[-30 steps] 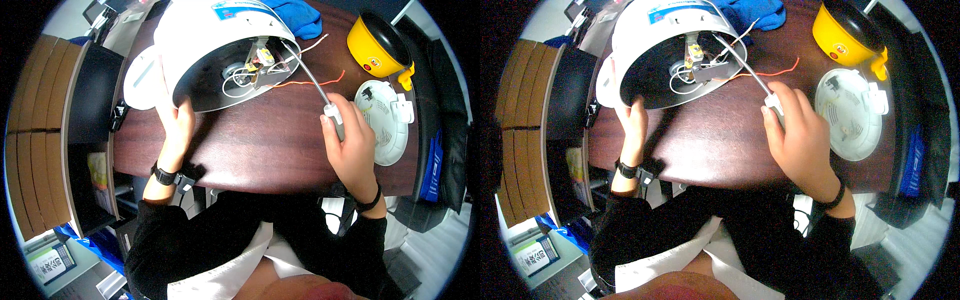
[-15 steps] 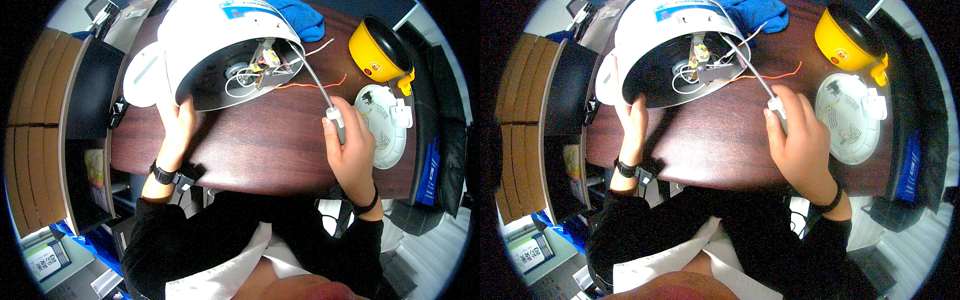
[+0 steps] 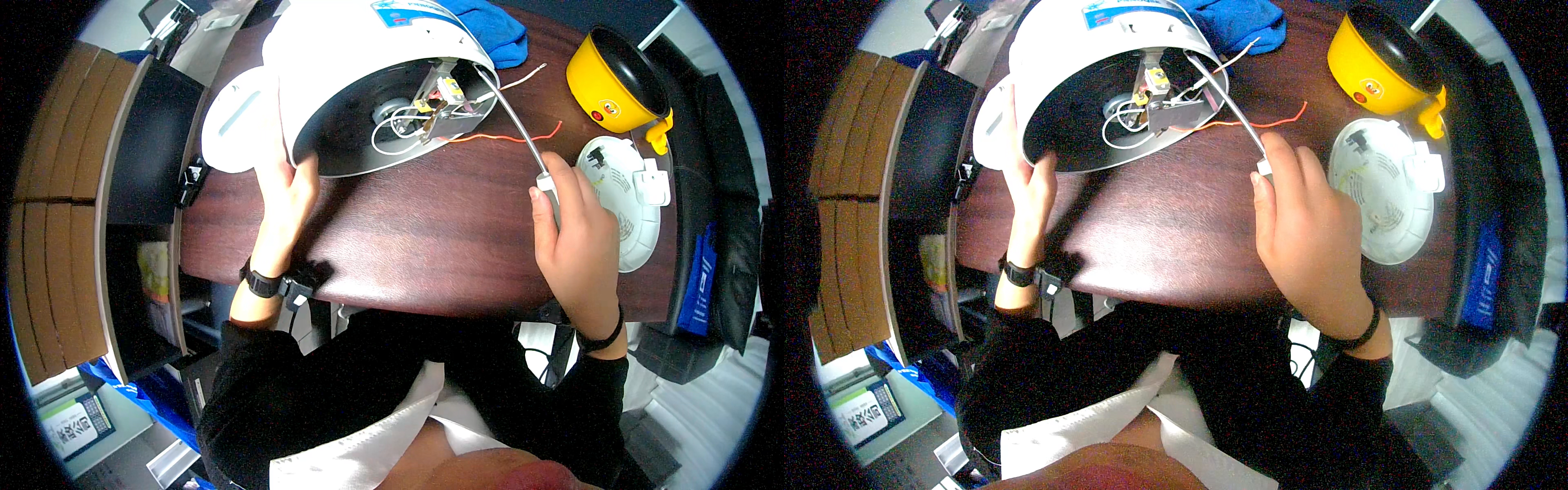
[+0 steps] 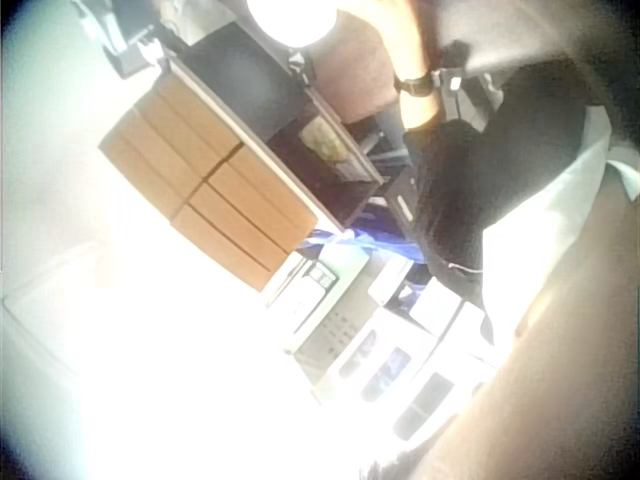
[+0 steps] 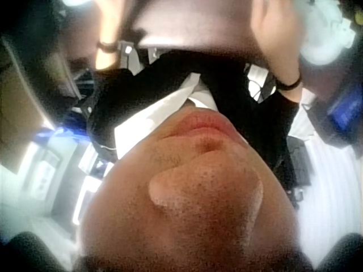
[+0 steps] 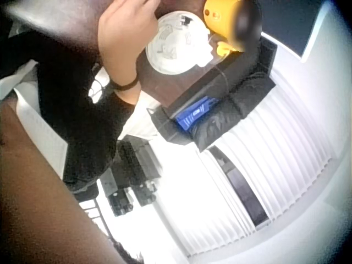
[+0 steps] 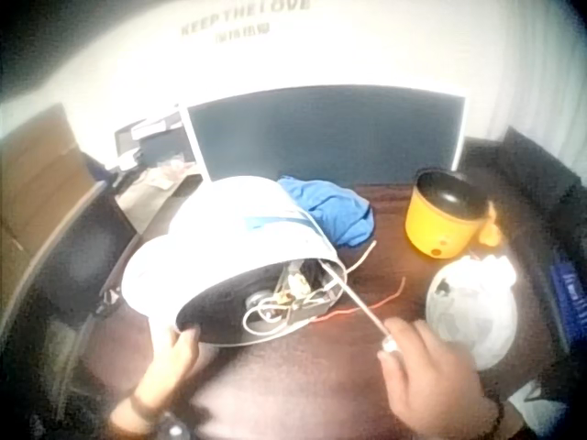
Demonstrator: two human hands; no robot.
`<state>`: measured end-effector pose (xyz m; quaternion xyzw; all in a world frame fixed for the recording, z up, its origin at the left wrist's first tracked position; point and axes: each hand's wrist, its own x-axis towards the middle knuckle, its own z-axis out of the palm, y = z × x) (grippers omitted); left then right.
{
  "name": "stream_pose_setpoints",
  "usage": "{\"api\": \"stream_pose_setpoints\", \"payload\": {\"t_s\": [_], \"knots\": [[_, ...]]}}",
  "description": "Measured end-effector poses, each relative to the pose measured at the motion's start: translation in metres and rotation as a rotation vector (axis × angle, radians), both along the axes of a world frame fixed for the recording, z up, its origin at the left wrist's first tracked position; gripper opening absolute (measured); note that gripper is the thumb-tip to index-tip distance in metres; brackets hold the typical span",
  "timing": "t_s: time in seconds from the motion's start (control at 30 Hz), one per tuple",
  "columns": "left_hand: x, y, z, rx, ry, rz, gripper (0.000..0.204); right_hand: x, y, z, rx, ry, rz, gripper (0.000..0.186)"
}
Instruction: The person uses a screwdriver to adjust internal wiring and components inside a disassembled white circular appliance. They repeatedly probe and tighten connections while holding the device steady, then place the screwdriver down and reposition the appliance.
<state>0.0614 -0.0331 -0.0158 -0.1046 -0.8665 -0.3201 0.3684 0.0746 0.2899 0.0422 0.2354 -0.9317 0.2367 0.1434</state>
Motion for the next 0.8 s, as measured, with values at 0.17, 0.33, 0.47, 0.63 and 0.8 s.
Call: {"api": "stream_pose_setpoints", "payload": {"t_s": [0.17, 0.33, 0.47, 0.63, 0.8], "knots": [[0.002, 0.001, -0.001, 0.011, -0.037, 0.005, 0.088, -0.007, -0.002, -0.012, -0.145, 0.075, 0.082, 0.034], [0.004, 0.001, 0.001, -0.013, -0.036, 0.002, 0.090, -0.003, -0.003, -0.007, -0.686, -0.768, 0.107, 0.032], [0.002, 0.000, 0.000, -0.006, -0.022, -0.021, 0.087, 0.002, -0.012, -0.018, -1.352, -1.228, 0.315, 0.033], [0.013, 0.012, 0.003, -0.032, -0.050, -0.020, 0.077, -0.016, -0.021, -0.025, -1.391, -1.175, 0.239, 0.027], [0.009, 0.002, -0.003, -0.014, -0.015, -0.011, 0.079, 0.016, 0.013, -0.003, -0.834, -1.089, 0.121, 0.025]]}}
